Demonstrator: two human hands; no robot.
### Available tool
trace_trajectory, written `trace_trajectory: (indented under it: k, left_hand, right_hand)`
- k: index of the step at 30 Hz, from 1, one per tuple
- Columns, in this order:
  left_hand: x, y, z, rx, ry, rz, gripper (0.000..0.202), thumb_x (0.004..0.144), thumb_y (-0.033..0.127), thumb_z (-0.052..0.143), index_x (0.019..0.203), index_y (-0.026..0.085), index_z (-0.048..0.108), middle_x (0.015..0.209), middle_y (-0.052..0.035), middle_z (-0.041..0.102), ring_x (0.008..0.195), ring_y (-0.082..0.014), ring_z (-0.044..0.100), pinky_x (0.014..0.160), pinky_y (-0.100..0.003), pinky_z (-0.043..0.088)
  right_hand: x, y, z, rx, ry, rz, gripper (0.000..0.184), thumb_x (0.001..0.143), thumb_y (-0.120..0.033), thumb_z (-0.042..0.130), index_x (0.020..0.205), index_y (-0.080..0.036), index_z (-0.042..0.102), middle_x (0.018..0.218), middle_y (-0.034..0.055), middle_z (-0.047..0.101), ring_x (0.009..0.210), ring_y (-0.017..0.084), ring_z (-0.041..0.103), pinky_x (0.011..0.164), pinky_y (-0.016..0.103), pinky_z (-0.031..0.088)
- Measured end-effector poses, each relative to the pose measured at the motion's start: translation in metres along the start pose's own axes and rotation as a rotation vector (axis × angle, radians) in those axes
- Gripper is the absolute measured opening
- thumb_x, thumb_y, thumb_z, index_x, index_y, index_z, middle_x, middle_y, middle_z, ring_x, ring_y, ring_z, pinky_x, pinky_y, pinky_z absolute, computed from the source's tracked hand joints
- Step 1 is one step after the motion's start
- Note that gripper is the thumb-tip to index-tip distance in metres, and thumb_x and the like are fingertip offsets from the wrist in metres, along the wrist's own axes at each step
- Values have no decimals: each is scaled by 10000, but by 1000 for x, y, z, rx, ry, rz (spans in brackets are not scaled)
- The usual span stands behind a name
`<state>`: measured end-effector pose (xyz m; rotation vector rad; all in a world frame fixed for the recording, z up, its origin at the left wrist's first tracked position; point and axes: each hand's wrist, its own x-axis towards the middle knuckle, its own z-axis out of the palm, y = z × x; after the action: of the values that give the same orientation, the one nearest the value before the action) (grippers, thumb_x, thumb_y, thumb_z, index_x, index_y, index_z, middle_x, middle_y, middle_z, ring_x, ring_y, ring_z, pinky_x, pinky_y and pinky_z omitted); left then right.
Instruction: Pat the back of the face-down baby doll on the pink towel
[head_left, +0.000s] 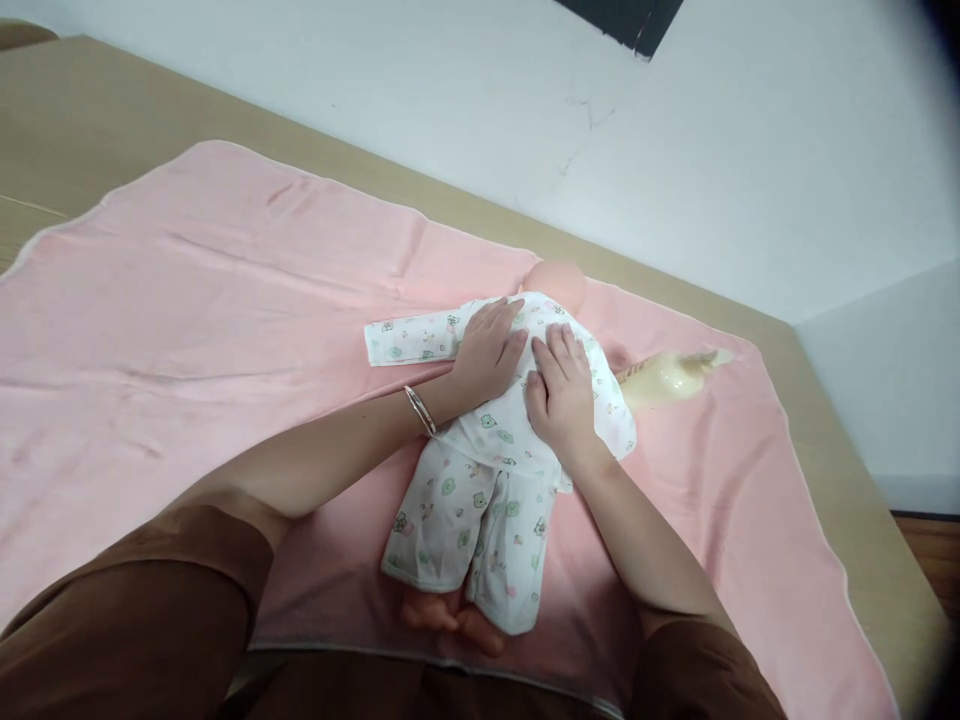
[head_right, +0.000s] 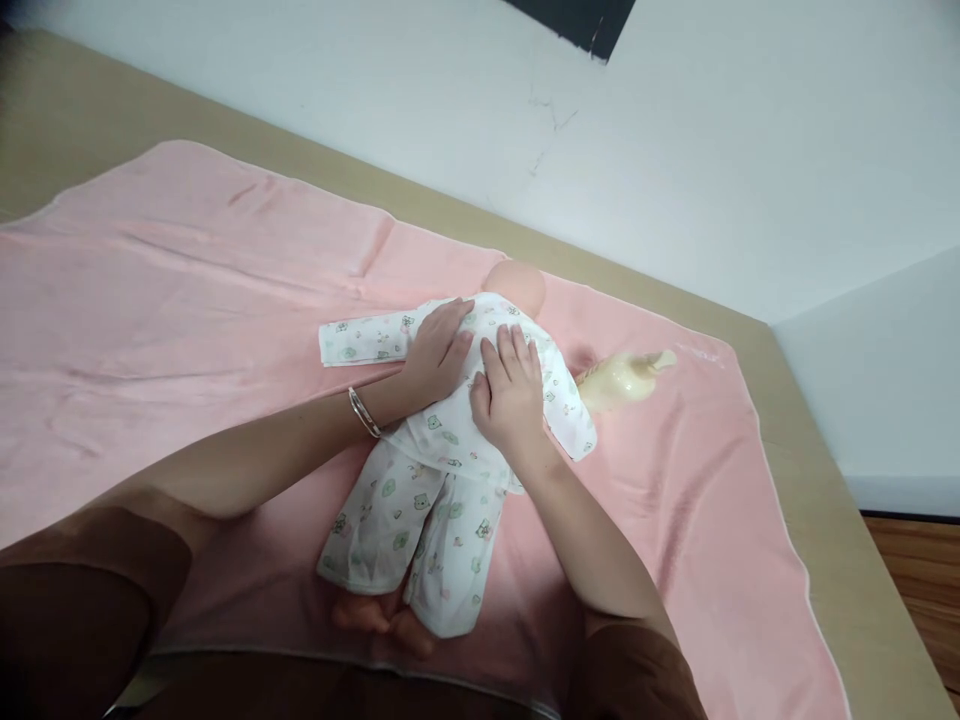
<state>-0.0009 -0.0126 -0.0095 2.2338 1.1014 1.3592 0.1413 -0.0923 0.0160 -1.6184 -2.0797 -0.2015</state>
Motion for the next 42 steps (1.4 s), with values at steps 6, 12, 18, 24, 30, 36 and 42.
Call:
trace_trajectory:
  k: [6,12,18,24,30,36,42]
  left_hand:
    - [0,-1,1,9,4,-4,632,1052,539,134,1383,137,494,1402,-162,591,1389,-271,483,1177,-483,373]
    - [1,-3,2,15,3,-7,636,1049,547,137,1361,139,513,1382,-161,606,1375,-272,497,1169,-487,388]
    - [2,-4,1,11,-4,-21,573,1048,493,201,1334,132,542,1372,-163,615,1368,-267,501,1172,-489,383]
    - [3,-2,-2,-2,-33,-39,519,1014,438,278,1314,120,558,1370,-162,618,1360,-275,503,1176,-493,376]
    - [6,-1,-5,18,-73,-59,456,967,381,377,1296,132,570,1368,-155,622,1353,-279,508,1170,-499,382]
    - [11,21,-14,95,-270,-1,534,914,395,502,1345,87,570,1523,-208,471,1488,-376,330,1224,-618,223]
    - [4,96,-61,-522,-905,16,412,907,459,619,1307,368,643,1397,2,634,1363,-276,542,1214,-502,350]
  right_hand:
    - [2,3,0,76,18,97,669,969,-342,380,1573,-107,213,1683,186,152,1579,318,69,1237,609,206]
    - [7,8,-1,97,-149,155,585,988,-389,376,1529,-166,349,1675,162,213,1574,307,120,1237,618,179]
    - [8,-6,-9,71,-204,198,591,1004,-362,357,1545,-128,329,1680,189,170,1573,348,80,1230,632,182]
    - [14,3,-73,78,-82,267,617,974,-399,459,1541,-179,355,1685,170,163,1557,350,182,1211,618,259]
    - [14,39,-140,37,207,440,633,983,-413,450,1563,-194,322,1690,139,162,1574,289,140,1236,569,239]
    - [15,69,-159,87,278,629,634,963,-406,484,1542,-165,391,1667,155,230,1563,257,197,1258,498,212]
    - [6,84,-170,136,349,666,614,942,-417,526,1520,-233,431,1656,125,284,1546,265,255,1250,533,246]
